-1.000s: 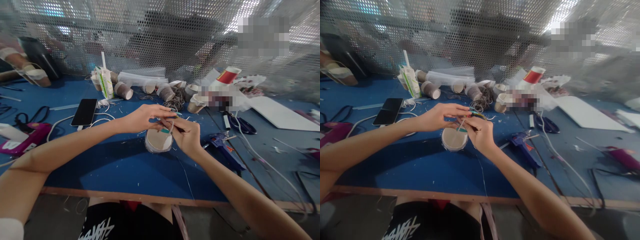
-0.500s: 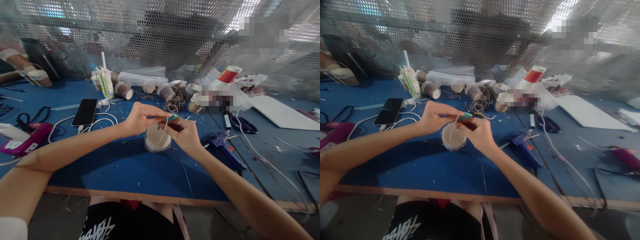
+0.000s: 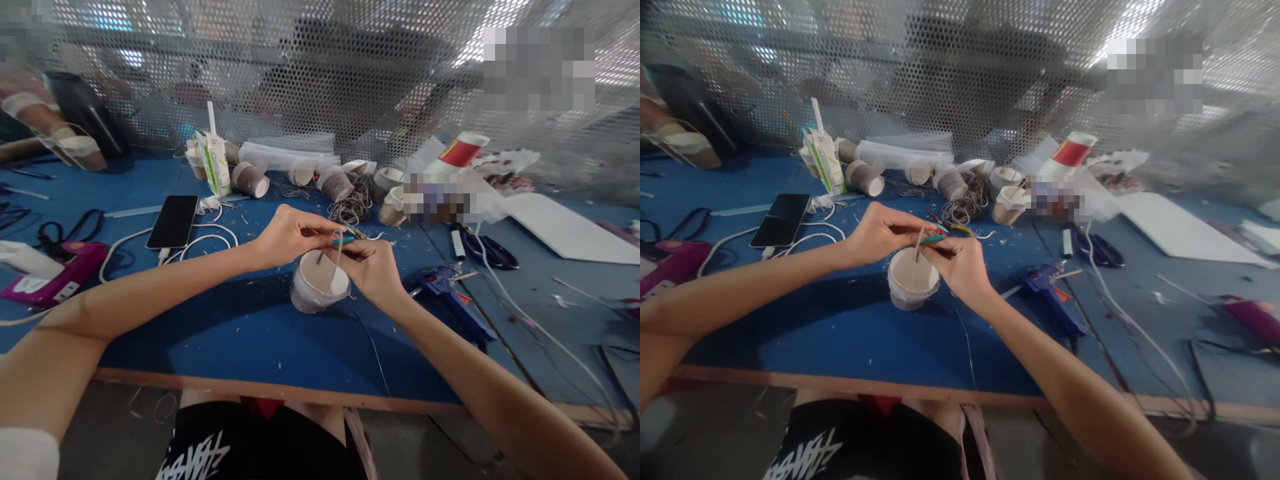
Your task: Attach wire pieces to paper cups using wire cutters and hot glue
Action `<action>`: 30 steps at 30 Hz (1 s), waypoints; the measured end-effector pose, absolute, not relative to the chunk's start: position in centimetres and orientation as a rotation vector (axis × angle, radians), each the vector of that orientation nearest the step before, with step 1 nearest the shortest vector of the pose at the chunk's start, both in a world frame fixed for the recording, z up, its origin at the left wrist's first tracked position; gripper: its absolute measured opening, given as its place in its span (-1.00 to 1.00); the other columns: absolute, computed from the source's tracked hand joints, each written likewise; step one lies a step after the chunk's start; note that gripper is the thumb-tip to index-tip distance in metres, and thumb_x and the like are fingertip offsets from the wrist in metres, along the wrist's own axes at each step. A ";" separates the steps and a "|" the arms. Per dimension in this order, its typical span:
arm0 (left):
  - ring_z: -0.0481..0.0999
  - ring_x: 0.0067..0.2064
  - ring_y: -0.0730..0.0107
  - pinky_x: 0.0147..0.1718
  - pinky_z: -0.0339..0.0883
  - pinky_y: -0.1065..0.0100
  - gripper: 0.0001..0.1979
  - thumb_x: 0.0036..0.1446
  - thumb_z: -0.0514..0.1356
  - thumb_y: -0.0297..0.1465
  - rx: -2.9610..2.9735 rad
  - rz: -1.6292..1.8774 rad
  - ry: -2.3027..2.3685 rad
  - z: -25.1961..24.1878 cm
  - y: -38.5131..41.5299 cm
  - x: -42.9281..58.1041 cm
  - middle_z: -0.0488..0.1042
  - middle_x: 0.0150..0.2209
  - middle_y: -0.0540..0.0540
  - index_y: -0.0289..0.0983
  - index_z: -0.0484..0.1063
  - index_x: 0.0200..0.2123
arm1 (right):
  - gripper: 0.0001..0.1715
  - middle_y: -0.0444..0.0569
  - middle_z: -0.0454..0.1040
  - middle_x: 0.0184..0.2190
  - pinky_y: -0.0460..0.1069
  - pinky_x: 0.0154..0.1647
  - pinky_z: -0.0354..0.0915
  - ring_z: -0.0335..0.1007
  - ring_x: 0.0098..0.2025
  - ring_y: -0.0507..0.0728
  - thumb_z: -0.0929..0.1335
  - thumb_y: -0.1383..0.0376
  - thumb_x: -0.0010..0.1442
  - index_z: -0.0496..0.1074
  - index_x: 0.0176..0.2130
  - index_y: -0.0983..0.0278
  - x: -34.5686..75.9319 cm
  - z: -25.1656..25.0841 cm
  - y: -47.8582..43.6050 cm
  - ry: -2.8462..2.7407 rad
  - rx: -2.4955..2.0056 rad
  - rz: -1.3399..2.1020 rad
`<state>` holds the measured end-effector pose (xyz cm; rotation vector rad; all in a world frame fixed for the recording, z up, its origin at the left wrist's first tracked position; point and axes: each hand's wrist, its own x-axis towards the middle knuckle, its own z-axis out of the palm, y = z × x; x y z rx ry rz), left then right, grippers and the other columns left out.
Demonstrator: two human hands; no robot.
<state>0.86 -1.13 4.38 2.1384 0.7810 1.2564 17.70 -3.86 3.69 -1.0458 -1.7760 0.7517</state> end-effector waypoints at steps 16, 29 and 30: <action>0.62 -0.32 0.46 -0.32 0.44 0.51 -0.84 0.17 0.17 -0.39 2.497 1.440 0.708 3.8 -1.2 0.0 0.64 -0.35 -0.05 -0.22 0.58 -0.31 | -0.41 0.01 0.56 -0.16 0.00 -0.25 0.45 0.52 -0.25 0.08 0.51 0.20 -0.11 0.42 -0.06 0.24 19.7 3.7 -2.0 -2.064 -0.732 1.554; 0.50 -0.48 0.61 -0.54 0.30 0.59 -0.93 0.12 0.19 -0.56 2.647 1.710 0.583 3.7 -1.3 0.4 0.58 -0.48 -0.05 -0.36 0.46 -0.40 | -0.15 0.12 0.38 0.13 0.17 0.08 0.35 0.33 0.14 0.32 0.45 -0.04 -0.06 0.29 0.16 0.21 23.6 10.3 -2.7 -2.458 -1.502 1.114; 0.50 -0.49 0.62 -0.54 0.31 0.59 -0.92 0.12 0.18 -0.57 2.645 1.705 0.575 3.7 -1.4 0.4 0.58 -0.49 -0.04 -0.35 0.45 -0.40 | -0.14 0.12 0.39 0.12 0.19 0.06 0.35 0.34 0.13 0.35 0.44 -0.06 -0.07 0.29 0.16 0.20 24.1 10.8 -2.7 -2.473 -1.557 1.024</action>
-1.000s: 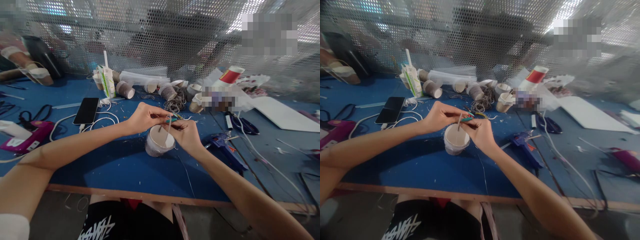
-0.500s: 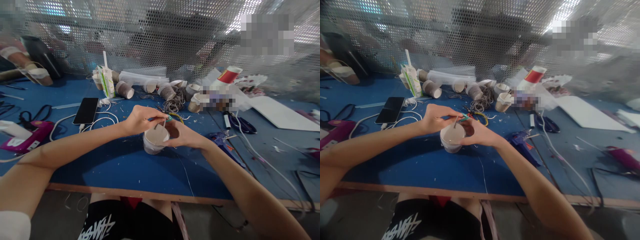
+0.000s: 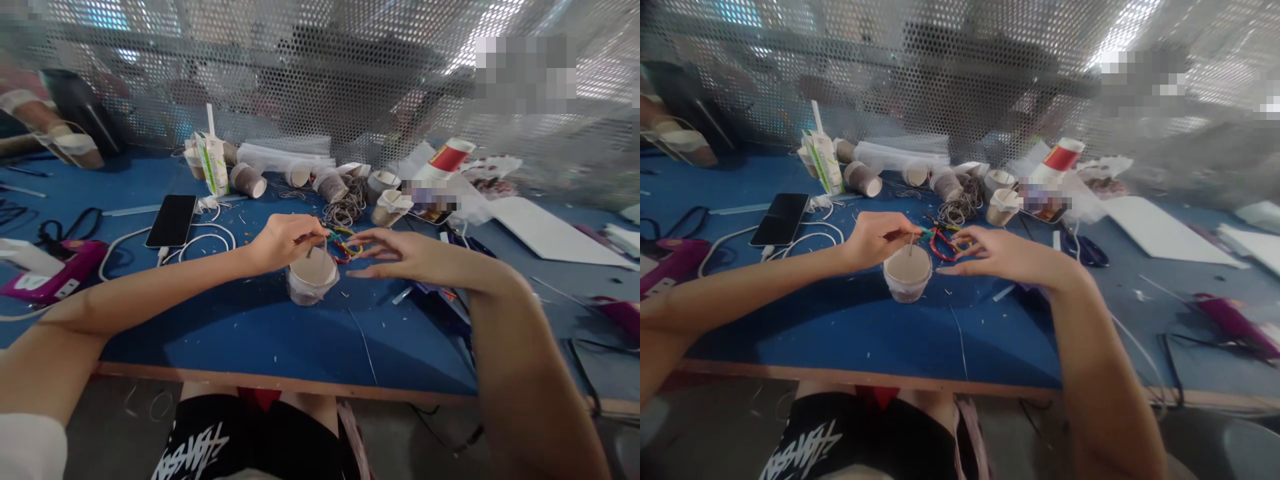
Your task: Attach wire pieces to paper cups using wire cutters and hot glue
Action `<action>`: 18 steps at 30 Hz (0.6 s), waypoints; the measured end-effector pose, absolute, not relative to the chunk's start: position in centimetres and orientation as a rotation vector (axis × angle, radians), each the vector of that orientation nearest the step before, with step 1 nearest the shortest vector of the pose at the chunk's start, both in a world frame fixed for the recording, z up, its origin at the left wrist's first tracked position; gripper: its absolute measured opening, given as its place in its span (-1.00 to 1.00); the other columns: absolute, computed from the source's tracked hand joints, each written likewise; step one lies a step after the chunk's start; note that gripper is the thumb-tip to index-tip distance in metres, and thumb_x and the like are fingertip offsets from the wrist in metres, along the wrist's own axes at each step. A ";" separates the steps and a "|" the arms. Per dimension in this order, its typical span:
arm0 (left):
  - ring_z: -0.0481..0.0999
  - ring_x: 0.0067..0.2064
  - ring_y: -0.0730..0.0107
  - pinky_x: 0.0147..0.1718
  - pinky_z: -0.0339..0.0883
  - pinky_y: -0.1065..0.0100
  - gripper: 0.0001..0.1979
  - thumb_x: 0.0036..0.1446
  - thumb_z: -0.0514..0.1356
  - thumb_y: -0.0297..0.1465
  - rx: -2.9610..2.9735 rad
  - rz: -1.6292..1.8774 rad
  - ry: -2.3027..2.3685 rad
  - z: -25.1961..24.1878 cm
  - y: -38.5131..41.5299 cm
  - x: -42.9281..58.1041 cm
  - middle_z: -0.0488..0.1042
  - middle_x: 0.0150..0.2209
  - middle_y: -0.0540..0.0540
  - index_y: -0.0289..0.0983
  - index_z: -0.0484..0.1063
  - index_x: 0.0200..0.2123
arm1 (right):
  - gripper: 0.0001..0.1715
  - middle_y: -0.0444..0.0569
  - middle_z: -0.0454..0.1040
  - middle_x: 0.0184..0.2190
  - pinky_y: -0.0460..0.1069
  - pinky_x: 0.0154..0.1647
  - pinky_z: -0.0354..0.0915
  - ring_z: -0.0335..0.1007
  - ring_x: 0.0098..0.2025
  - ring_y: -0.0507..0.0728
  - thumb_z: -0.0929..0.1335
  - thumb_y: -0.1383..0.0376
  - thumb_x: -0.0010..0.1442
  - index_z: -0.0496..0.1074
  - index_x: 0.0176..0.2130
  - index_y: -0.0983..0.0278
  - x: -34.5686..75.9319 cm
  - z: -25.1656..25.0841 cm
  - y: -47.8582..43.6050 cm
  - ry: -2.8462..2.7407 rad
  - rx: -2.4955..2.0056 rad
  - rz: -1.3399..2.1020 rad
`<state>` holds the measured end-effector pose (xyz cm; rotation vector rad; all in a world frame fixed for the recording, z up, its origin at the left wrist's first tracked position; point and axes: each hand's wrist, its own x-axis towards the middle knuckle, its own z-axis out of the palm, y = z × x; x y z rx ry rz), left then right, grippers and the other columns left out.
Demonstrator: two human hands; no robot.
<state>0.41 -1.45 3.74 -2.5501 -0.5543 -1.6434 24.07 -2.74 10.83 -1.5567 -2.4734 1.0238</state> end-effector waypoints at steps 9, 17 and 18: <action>0.50 -0.46 0.59 -0.52 0.32 0.57 -0.92 0.13 0.17 -0.55 -2.550 -1.692 -0.587 3.3 -1.8 0.6 0.56 -0.47 -0.07 -0.35 0.46 -0.37 | -0.56 0.07 0.54 -0.19 0.17 -0.14 0.41 0.51 -0.19 0.26 0.34 -0.03 0.10 0.44 -0.14 0.19 27.8 11.9 -4.4 -2.190 -1.743 0.479; 0.55 -0.43 0.51 -0.46 0.41 0.52 -0.89 0.09 0.22 -0.43 -2.910 -1.804 -0.969 3.7 -1.3 0.7 0.61 -0.43 -0.07 -0.33 0.55 -0.39 | 0.13 0.16 0.25 0.19 0.22 0.12 0.32 0.26 0.18 0.31 0.58 0.10 -0.31 0.13 0.17 0.19 21.7 3.9 -7.3 -2.012 -1.139 1.016; 0.56 -0.42 0.50 -0.44 0.43 0.52 -0.90 0.07 0.24 -0.43 -2.951 -1.807 -0.994 3.9 -1.2 0.7 0.62 -0.42 -0.06 -0.32 0.56 -0.38 | 0.06 0.15 0.28 0.16 0.21 0.09 0.34 0.30 0.15 0.30 0.58 0.12 -0.27 0.15 0.14 0.20 20.6 3.2 -7.3 -1.926 -1.119 1.082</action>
